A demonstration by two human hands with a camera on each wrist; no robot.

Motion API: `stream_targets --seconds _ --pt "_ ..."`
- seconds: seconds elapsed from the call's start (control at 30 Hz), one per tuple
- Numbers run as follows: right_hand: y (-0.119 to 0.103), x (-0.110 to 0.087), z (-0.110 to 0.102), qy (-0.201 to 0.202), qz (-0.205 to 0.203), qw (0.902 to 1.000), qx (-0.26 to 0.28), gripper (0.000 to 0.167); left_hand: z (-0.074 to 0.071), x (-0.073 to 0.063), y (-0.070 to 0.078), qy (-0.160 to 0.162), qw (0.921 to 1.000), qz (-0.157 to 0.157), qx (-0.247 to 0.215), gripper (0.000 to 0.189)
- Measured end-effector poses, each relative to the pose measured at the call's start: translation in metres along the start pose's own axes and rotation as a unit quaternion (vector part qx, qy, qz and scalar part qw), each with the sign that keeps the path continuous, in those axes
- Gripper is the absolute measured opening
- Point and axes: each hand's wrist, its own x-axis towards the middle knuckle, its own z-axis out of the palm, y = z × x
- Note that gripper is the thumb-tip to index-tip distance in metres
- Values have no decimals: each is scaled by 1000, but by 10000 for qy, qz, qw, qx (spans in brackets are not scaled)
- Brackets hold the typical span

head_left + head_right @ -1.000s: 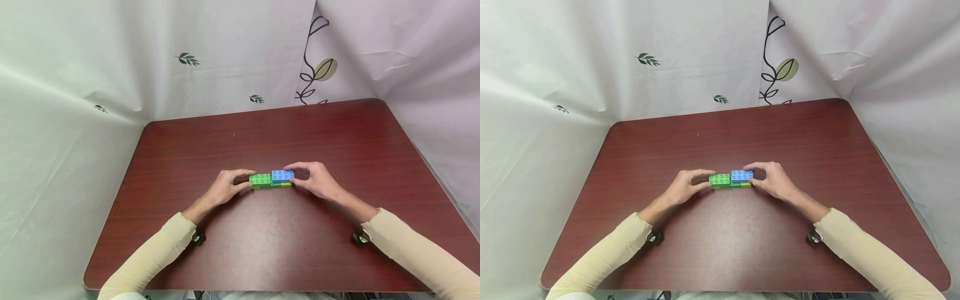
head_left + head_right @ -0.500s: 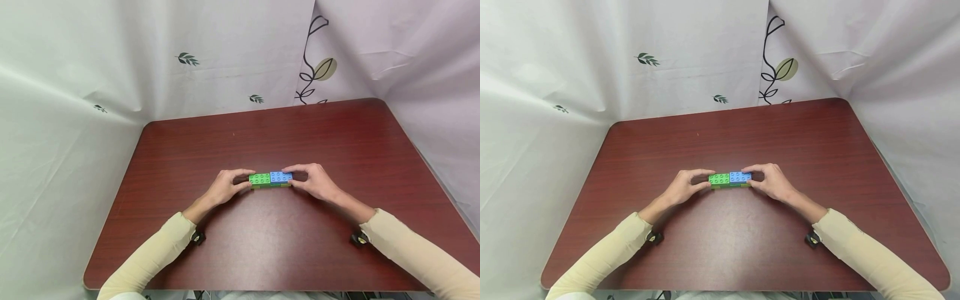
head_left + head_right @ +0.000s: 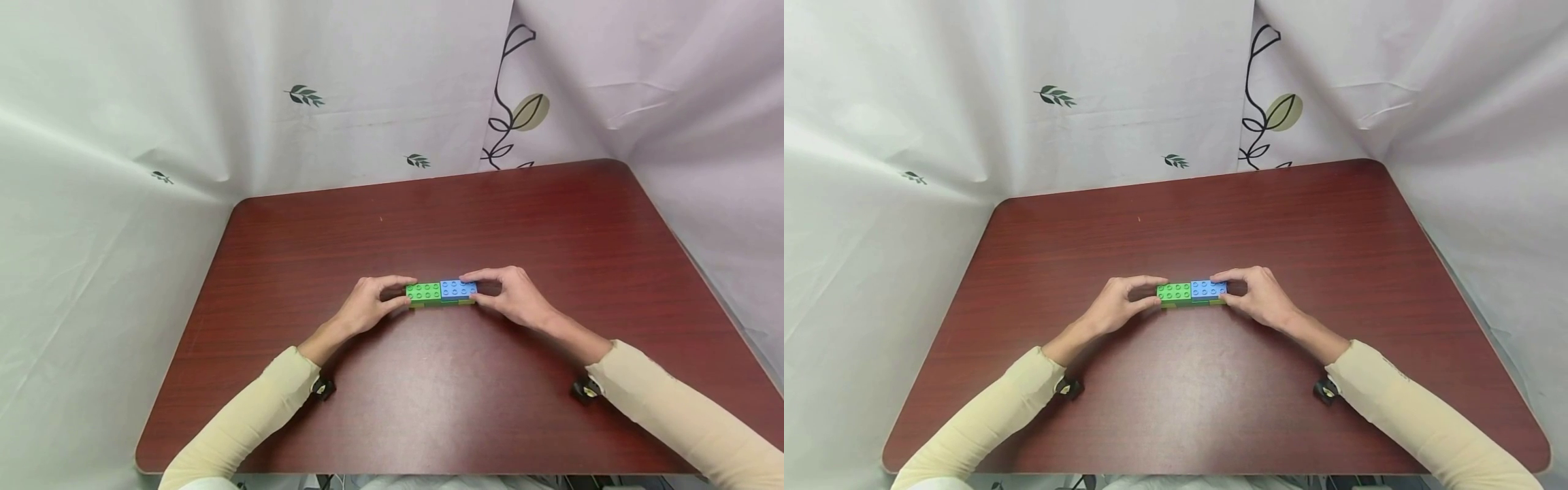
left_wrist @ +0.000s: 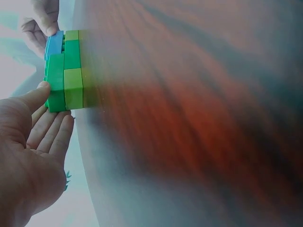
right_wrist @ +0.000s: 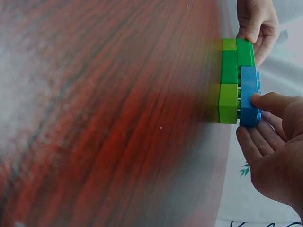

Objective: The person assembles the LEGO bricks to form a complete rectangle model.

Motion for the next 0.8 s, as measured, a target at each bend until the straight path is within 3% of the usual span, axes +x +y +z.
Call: stream_targets --seconds 0.5,0.8 --pt "2 0 2 13 -151 9999 -16 38 1 0 0 -9 9999 3 -137 38" --pt "5 1 2 -154 95 9979 623 38 0 0 0 -35 9999 53 126 38"
